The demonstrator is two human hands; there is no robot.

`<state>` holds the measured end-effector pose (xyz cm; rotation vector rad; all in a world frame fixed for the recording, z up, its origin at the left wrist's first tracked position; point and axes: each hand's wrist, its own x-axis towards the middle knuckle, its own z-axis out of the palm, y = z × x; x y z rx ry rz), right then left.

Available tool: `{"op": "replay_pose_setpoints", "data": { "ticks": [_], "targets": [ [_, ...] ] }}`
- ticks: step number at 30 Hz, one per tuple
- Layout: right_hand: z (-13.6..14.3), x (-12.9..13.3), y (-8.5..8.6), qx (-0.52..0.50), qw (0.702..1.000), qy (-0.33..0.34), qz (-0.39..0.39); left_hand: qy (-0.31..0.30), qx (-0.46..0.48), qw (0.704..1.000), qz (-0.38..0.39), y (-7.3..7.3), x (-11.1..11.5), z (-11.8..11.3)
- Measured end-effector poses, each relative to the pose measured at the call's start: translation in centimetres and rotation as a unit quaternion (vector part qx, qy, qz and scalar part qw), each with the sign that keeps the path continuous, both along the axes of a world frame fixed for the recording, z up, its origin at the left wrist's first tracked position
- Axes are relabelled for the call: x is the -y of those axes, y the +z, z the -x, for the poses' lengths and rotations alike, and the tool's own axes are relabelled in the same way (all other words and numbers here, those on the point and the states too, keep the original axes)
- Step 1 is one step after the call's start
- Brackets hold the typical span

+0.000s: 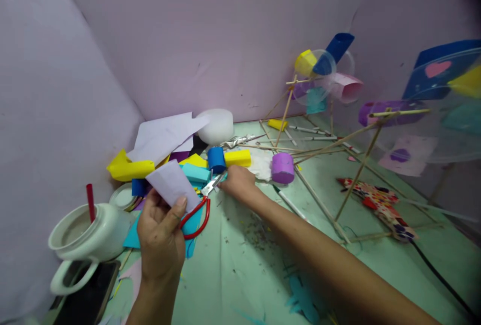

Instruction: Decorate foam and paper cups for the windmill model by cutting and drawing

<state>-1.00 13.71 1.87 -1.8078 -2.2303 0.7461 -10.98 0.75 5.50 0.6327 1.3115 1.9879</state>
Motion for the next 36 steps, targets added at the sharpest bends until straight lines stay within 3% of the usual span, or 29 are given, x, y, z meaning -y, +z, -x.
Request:
{"op": "replay_pose_setpoints", "data": {
  "ticks": [9,16,20,25,31,36],
  "targets": [
    [-0.8,-3.5,-1.5,-0.084,0.977,-0.051,0.189,-0.014,0.019,1.000,-0.002,0.1,0.1,0.2],
    [-3.2,-1.8,-0.5,-0.162,0.957,-0.028,0.238,-0.024,0.019,0.999,0.028,-0.2,-0.3,0.4],
    [-7.5,1.4,0.8,-0.240,0.947,0.024,0.213,-0.096,0.013,0.990,0.102,-1.1,-0.6,-0.4],
    [-12.8,5.6,1.3,-0.328,0.937,0.027,0.117,-0.207,0.051,0.961,0.174,-3.1,-0.6,-2.9],
    [-15.6,8.1,0.9,-0.342,0.932,0.101,-0.060,-0.199,0.063,0.944,0.254,-3.5,-0.3,-5.4],
    [-15.3,8.4,1.5,-0.390,0.919,0.047,-0.023,-0.206,0.053,0.944,0.252,-3.1,-0.1,-5.9]
  ]
}}
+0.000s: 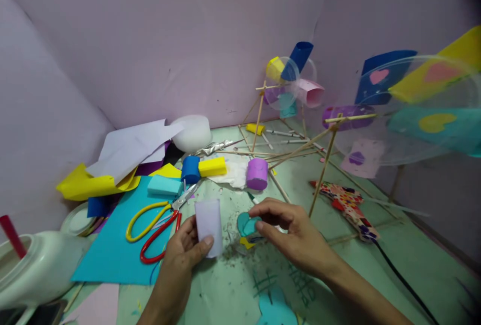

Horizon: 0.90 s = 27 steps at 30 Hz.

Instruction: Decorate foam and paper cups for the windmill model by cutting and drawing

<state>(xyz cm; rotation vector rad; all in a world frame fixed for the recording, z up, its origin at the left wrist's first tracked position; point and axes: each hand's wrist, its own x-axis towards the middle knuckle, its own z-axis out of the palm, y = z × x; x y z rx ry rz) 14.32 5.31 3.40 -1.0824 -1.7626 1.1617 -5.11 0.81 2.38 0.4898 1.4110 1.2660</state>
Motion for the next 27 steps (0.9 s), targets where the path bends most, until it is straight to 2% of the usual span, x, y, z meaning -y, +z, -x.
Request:
{"op": "replay_pose_setpoints", "data": {
  "ticks": [3,6,8,12,19,24,27],
  "targets": [
    [0.8,0.5,0.4,-0.060,0.995,0.015,0.080,-0.040,0.020,0.999,-0.011,-0.3,0.3,-0.5],
    [1.7,1.0,0.5,-0.100,0.984,-0.016,0.145,-0.078,0.040,0.996,-0.020,-0.8,0.6,-0.9],
    [2.0,1.0,0.4,-0.100,0.981,-0.036,0.162,-0.098,0.035,0.994,-0.027,-1.0,0.8,-1.0],
    [2.3,0.5,0.0,-0.087,0.981,-0.047,0.165,-0.126,0.020,0.991,-0.041,-1.1,1.1,-1.1],
    [2.5,0.5,-1.1,-0.076,0.987,-0.072,0.126,-0.154,0.011,0.987,-0.048,-0.8,1.3,-1.2],
    [2.9,0.7,-1.6,-0.108,0.982,-0.078,0.137,-0.160,-0.007,0.985,-0.059,-0.9,1.2,-1.4],
    [3.1,0.9,-1.6,-0.105,0.984,-0.085,0.118,-0.158,-0.008,0.986,-0.054,-0.8,1.2,-1.6]
  ]
}}
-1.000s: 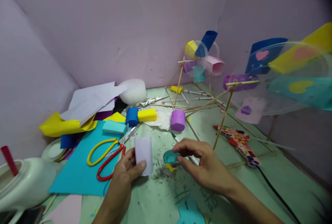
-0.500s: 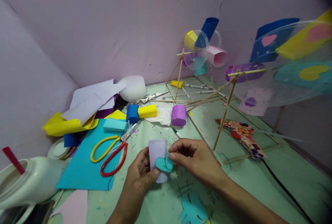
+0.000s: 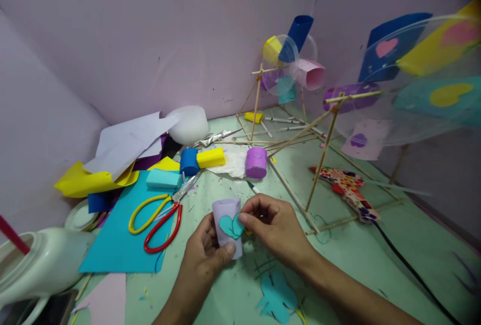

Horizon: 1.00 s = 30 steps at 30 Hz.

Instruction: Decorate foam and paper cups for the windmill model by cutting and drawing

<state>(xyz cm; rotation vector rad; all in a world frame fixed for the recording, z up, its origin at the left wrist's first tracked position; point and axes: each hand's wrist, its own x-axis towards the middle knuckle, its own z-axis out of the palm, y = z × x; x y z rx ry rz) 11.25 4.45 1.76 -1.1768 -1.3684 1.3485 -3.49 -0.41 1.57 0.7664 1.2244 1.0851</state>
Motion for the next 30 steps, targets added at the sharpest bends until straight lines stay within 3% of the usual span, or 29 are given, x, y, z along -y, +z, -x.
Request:
{"op": "replay_pose_setpoints", "data": {
  "ticks": [8,15,19,24,30],
  "targets": [
    [0.5,1.0,0.0,0.068,0.995,-0.001,-0.073,0.039,-0.010,0.999,0.008,0.2,0.3,-0.7],
    [0.9,0.8,0.5,0.068,0.997,-0.034,0.026,0.076,0.028,0.997,0.006,-0.2,0.2,-0.8],
    [0.9,0.4,0.5,0.024,0.994,0.044,0.093,0.067,0.028,0.997,-0.014,-0.2,0.2,-0.8],
    [0.8,0.3,0.1,-0.005,0.994,0.044,0.105,0.043,-0.017,0.999,-0.028,-0.3,0.2,-0.2],
    [0.8,0.3,-0.1,-0.014,0.994,0.051,0.095,0.057,-0.051,0.997,-0.024,-0.2,0.1,0.0]
  ]
}}
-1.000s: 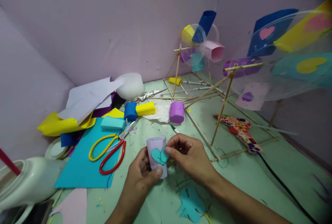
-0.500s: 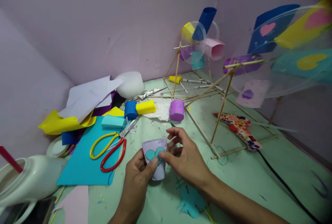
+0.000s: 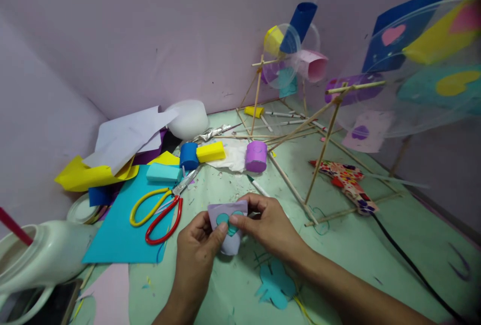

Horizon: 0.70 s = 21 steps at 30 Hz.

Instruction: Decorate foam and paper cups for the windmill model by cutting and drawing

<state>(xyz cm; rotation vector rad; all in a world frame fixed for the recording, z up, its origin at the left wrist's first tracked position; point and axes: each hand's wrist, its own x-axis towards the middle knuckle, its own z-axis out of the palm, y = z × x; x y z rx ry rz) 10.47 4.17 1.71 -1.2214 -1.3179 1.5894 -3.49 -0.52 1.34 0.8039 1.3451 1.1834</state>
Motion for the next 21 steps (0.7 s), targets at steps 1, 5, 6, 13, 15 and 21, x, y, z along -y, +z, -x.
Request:
{"op": "replay_pose_setpoints", "data": {
  "ticks": [1,5,6,13,15,21],
  "targets": [
    [0.00,0.01,0.02,0.000,1.000,0.000,0.001,0.004,0.001,1.000,0.003,0.10,0.01,-0.10],
    [0.00,0.07,0.04,-0.003,1.000,-0.004,0.006,0.022,-0.005,1.000,0.004,0.46,0.08,-0.58],
    [0.00,0.07,0.03,-0.005,1.000,-0.004,0.006,0.027,-0.005,1.000,0.001,0.48,0.09,-0.66],
    [-0.05,0.15,-0.06,-0.014,1.000,-0.004,-0.001,0.033,-0.025,0.999,0.010,0.03,0.17,-0.56],
    [-0.05,0.15,-0.09,-0.014,1.000,-0.006,0.000,0.035,-0.030,0.999,0.006,-0.05,0.24,-0.51],
    [-0.03,0.12,-0.09,-0.005,1.000,-0.002,0.014,0.025,-0.008,0.999,0.021,-0.17,0.23,-0.44]
  ]
}}
